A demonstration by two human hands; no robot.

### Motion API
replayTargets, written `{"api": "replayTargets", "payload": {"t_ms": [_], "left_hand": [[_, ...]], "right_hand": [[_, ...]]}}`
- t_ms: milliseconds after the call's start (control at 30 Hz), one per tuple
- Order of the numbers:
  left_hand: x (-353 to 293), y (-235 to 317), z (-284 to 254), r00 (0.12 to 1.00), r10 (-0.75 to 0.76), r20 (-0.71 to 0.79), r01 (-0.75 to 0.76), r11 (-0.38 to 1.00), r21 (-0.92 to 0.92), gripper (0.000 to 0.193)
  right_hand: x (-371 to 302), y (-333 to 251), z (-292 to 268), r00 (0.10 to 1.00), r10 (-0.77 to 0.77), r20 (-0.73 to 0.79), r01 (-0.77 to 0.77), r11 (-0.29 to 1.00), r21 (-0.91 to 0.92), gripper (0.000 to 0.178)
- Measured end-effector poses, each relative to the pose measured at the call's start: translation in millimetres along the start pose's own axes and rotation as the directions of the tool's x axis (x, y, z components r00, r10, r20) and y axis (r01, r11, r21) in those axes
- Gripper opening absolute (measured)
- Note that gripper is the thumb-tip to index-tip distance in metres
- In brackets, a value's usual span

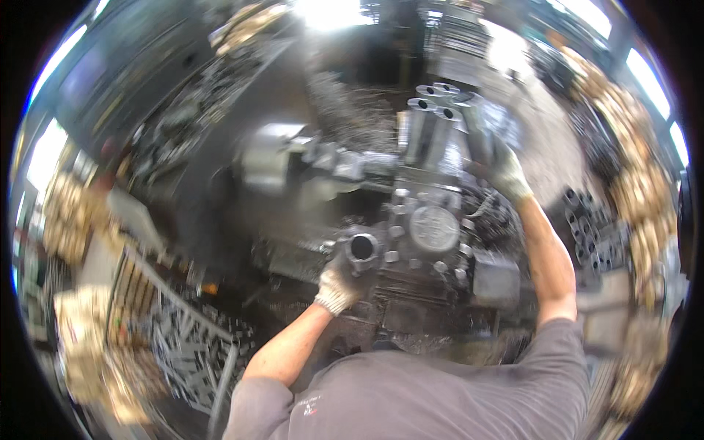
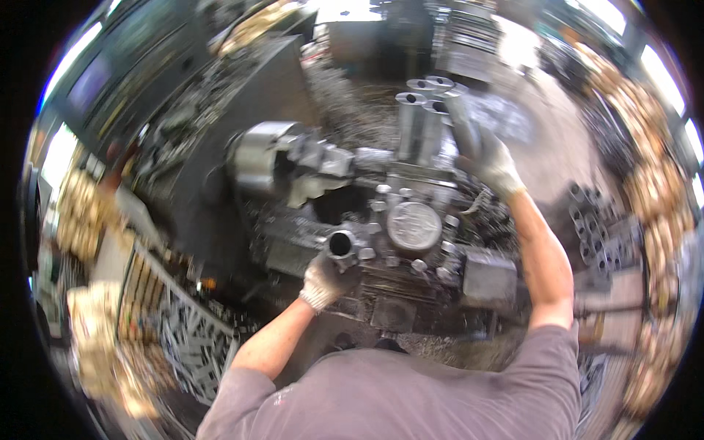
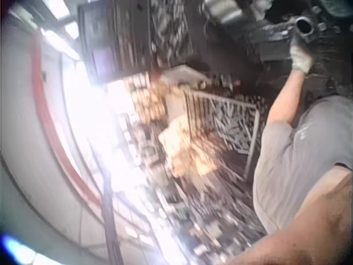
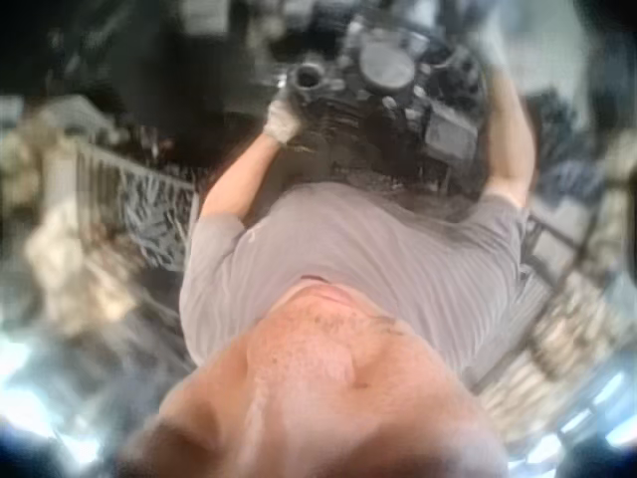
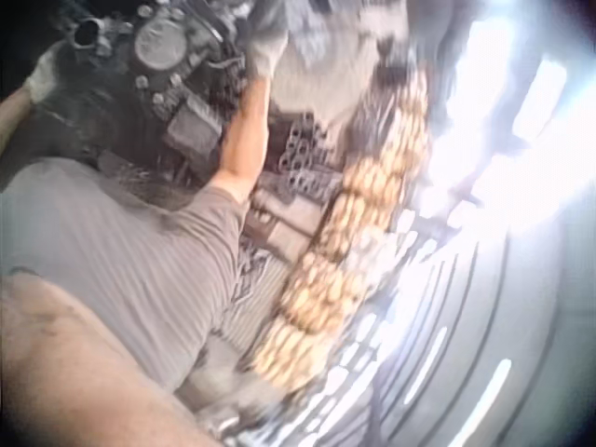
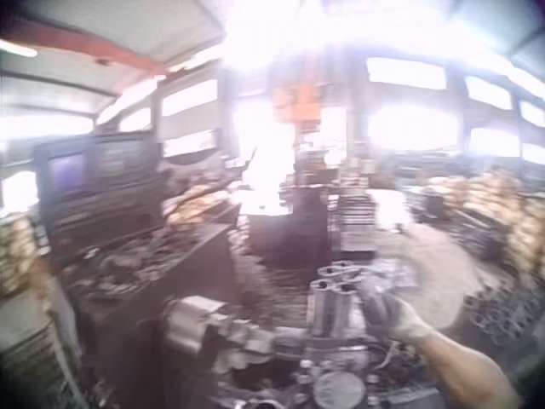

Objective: The person repeatedly loads cylindrical metal tubes into a lathe chuck, operates the machine, and removes the processed parts. The finished pieces are placed into a wire basket nearby.

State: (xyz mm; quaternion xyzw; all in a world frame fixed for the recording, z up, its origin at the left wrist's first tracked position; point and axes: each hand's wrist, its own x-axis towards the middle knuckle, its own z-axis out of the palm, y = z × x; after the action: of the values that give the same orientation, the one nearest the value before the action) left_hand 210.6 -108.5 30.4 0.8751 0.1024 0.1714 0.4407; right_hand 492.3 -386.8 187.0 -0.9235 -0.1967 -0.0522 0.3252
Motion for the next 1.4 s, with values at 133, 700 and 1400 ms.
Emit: {"api": "replayTargets", "payload": {"t_ms": [133,700,1400], "left_hand": [[2,9,-4,0.998,-0.011,0.07,0.012,1.0,-0.016,0.062],[-84,-13,-77,0.646,-0.402,0.649,0.751,0.185,-0.634,0.041],[12,-39,-19,0.932,0.362,-0.007,-0.358,0.924,0.133,0.083]], "right_hand": [[-64,-73,-48,0.962,-0.146,-0.229,0.125,0.987,-0.102,0.075],[-317,-159,185,0.71,0.342,0.616,-0.369,0.925,-0.088,0.103],[-304,-80,137,0.926,0.344,0.154,-0.368,0.913,0.177,0.044]]}}
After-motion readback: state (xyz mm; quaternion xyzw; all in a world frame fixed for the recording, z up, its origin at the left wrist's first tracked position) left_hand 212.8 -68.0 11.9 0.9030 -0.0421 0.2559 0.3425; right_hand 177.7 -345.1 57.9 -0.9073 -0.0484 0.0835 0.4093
